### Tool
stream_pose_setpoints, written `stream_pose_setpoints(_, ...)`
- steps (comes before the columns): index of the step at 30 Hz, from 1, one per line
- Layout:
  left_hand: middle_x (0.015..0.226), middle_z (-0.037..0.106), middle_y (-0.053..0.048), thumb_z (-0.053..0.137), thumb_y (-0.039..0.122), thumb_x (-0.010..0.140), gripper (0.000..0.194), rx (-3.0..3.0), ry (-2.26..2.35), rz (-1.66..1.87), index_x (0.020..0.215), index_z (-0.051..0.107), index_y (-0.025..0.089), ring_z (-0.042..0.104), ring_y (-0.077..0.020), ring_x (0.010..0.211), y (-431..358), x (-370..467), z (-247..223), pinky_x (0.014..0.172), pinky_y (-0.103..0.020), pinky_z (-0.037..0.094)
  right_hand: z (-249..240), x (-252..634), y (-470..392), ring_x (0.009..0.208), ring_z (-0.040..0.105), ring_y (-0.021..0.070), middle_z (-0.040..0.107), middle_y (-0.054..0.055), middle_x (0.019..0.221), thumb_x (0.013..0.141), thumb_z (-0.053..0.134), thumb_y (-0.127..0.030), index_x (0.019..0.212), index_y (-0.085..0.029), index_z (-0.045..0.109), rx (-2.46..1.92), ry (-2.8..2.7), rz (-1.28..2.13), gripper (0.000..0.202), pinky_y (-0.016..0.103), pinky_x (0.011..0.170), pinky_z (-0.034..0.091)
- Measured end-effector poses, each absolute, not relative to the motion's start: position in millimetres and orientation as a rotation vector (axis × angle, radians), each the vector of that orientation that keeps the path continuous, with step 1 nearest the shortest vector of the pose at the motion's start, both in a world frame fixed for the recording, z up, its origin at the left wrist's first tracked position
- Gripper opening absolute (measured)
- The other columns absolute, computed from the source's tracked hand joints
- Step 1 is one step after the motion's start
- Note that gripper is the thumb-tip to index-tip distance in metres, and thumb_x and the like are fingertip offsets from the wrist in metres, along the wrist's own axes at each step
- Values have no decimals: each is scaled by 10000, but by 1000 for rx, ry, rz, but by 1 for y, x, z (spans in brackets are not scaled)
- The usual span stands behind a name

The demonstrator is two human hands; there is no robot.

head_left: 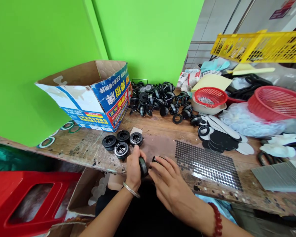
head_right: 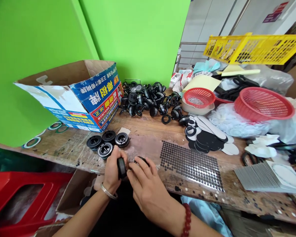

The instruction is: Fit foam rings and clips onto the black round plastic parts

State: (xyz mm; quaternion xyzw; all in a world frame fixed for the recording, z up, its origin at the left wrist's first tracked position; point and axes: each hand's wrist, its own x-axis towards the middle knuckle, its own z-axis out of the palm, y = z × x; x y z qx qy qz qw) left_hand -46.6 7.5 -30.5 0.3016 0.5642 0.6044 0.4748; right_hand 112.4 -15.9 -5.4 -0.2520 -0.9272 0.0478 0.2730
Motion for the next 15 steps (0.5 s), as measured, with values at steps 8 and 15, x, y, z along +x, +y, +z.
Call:
stream_pose_setpoints(8,432,414,31,426,679,885,617,769,1336,1516,499,472,201,356,-105,413,8,-47,-30,432,-247,279,-39,163,99,1026,486,310,603,112,1021,824,574,-187,719,-199,669,-1460,-2026,91,142,501,865,397)
stream_pose_setpoints(15,433,419,23,421,668,895,634,810,1354,1521,479,474,193,375,-102,418,4,-46,-26,440,-241,296,-57,169,139,948,468,273,631,87,922,749,608,-128,621,-197,676,-1598,-2193,78,161,406,780,319)
